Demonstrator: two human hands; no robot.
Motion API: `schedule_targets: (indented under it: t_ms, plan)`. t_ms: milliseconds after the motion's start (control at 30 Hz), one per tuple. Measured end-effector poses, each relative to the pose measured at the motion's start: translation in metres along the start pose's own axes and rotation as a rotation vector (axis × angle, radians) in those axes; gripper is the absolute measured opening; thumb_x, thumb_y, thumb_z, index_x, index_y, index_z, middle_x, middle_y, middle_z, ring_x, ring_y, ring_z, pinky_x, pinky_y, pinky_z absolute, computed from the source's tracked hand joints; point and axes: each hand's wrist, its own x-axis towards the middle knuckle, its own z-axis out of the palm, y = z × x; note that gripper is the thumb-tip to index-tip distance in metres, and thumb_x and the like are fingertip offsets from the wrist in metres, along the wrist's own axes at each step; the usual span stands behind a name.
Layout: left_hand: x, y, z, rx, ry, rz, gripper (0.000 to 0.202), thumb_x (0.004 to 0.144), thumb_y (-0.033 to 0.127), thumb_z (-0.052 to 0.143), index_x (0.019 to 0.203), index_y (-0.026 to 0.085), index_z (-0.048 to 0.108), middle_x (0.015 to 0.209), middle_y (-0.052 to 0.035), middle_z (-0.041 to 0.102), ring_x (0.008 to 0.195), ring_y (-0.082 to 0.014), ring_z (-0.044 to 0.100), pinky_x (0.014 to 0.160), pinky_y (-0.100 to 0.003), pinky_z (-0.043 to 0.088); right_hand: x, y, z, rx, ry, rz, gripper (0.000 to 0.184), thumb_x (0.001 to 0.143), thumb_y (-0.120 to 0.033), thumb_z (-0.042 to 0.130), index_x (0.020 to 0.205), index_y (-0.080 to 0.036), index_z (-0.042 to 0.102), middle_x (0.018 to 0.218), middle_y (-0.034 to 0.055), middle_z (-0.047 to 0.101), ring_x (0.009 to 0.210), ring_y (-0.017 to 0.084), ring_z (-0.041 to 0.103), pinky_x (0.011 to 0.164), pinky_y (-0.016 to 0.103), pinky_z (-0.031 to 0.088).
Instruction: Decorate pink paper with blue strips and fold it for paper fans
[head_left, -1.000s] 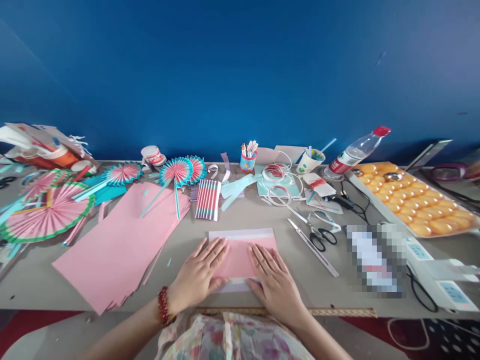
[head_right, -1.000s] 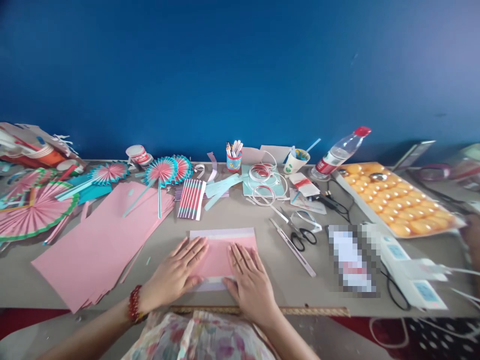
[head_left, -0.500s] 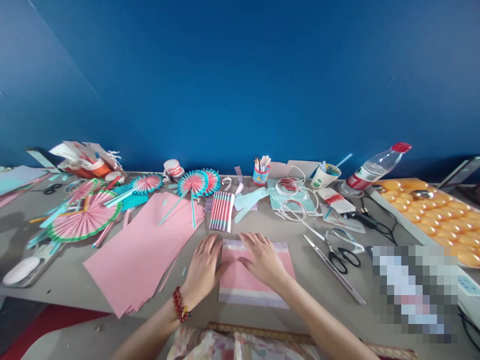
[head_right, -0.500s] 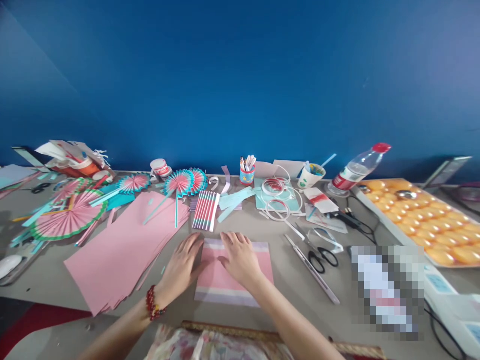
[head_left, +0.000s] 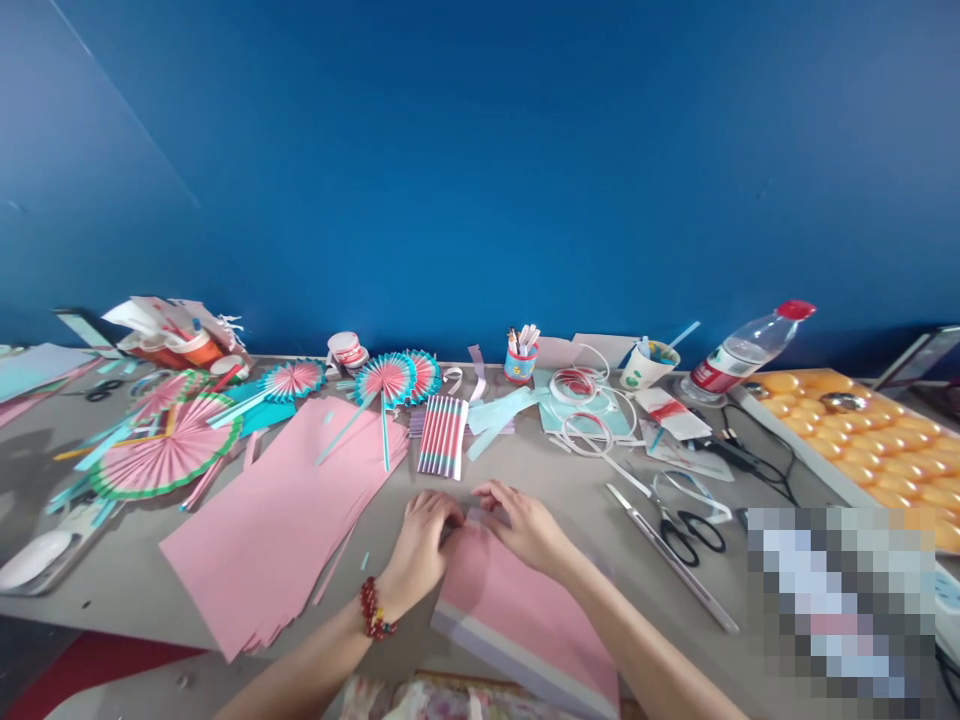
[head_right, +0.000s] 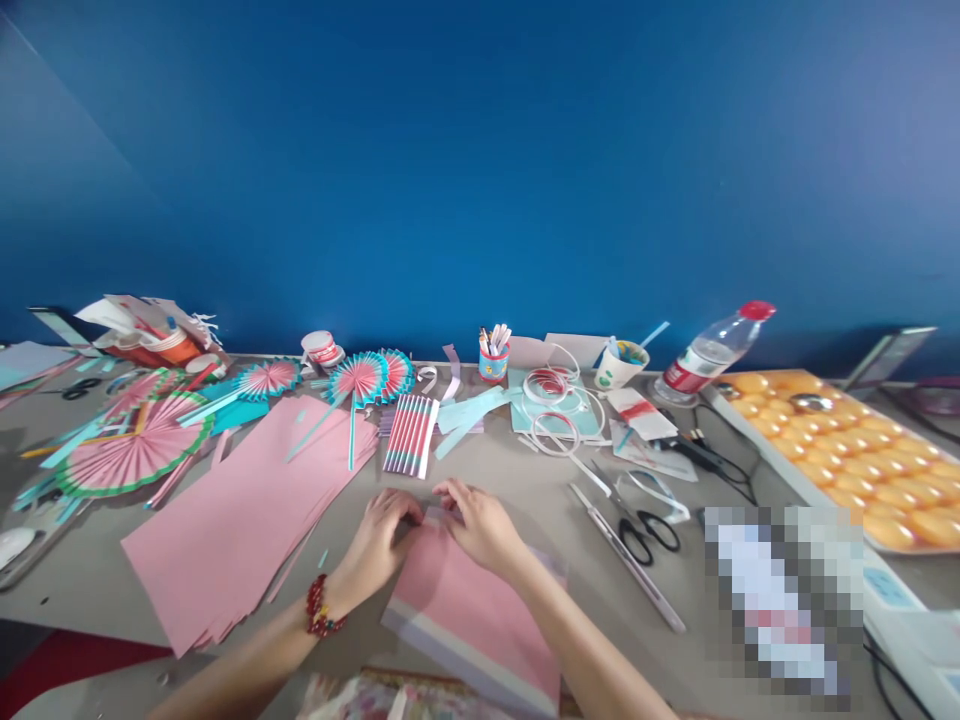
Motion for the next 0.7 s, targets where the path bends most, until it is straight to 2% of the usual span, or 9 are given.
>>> schedule_targets:
  t_ms: [100,233,367,433,533,600,700]
  plan:
    - [0.007,0.004,-0.006,-0.183,-0.016,-0.082,0.004,0.088,0.018,0.055,0.088,0.02,0.059,0.086,-0.0035,0.066,0.083,-0.0195,0.061,0.078,-0.033,0.046,0.006,-0.003,-0.01,0.048,-0.029,0.021,0.032,0.084,-0.016,0.049,0.114,-0.025,0.056,0.097,0.0026,0.071,0.09,0.017,0.068,0.078,0.029,0.05]
    - [0.019,0.004,-0.012,-0.419,-0.077,-0.184,0.011,0.091,0.03,0.054,0.091,0.019,0.057,0.078,0.0002,0.062,0.071,-0.0147,0.057,0.065,-0.025,0.042,0.017,-0.007,-0.024,0.125,-0.024,0.013,0.033,0.084,-0.017,0.051,0.115,-0.026,0.057,0.099,0.0025,0.07,0.093,0.017,0.067,0.083,0.03,0.049]
    - [0.025,-0.001,-0.005,-0.506,-0.084,-0.18,0.021,0.09,0.033,0.054,0.076,0.017,0.053,0.067,0.0034,0.048,0.062,-0.0116,0.045,0.058,-0.023,0.033,0.022,-0.007,-0.029,0.07,0.01,-0.041,0.034,0.086,-0.017,0.052,0.119,-0.027,0.054,0.096,0.0008,0.069,0.086,0.017,0.066,0.078,0.029,0.05]
    - [0.024,-0.004,0.0,-0.541,-0.064,-0.18,0.024,0.09,0.033,0.054,0.073,0.017,0.052,0.064,0.0042,0.044,0.061,-0.0108,0.042,0.058,-0.022,0.032,0.02,-0.008,-0.026,-0.073,0.11,-0.118,0.03,0.087,-0.016,0.053,0.115,-0.025,0.055,0.1,0.0036,0.069,0.091,0.02,0.064,0.079,0.033,0.049]
    - [0.023,-0.005,0.005,-0.581,-0.01,-0.219,0.025,0.091,0.034,0.052,0.074,0.016,0.055,0.064,0.0037,0.046,0.06,-0.0108,0.042,0.058,-0.022,0.032,0.016,-0.013,-0.015,-0.271,0.267,-0.274,0.013,0.091,-0.017,0.052,0.101,-0.022,0.059,0.105,0.0076,0.067,0.098,0.024,0.059,0.085,0.04,0.046]
    - [0.021,-0.005,0.005,-0.602,0.003,-0.232,0.027,0.092,0.035,0.052,0.074,0.016,0.058,0.065,0.0026,0.051,0.061,-0.0114,0.045,0.058,-0.021,0.034,0.012,-0.018,-0.007,-0.305,0.278,-0.33,0.01,0.094,-0.019,0.051,0.097,-0.022,0.06,0.102,0.0074,0.067,0.096,0.024,0.058,0.084,0.04,0.045]
    - [0.018,-0.004,0.002,-0.608,-0.005,-0.221,0.028,0.092,0.037,0.052,0.079,0.015,0.063,0.069,0.0002,0.059,0.065,-0.013,0.052,0.061,-0.021,0.04,0.009,-0.02,0.004,-0.286,0.269,-0.329,0.009,0.094,-0.02,0.052,0.098,-0.021,0.06,0.099,0.0074,0.067,0.093,0.023,0.058,0.082,0.038,0.046]
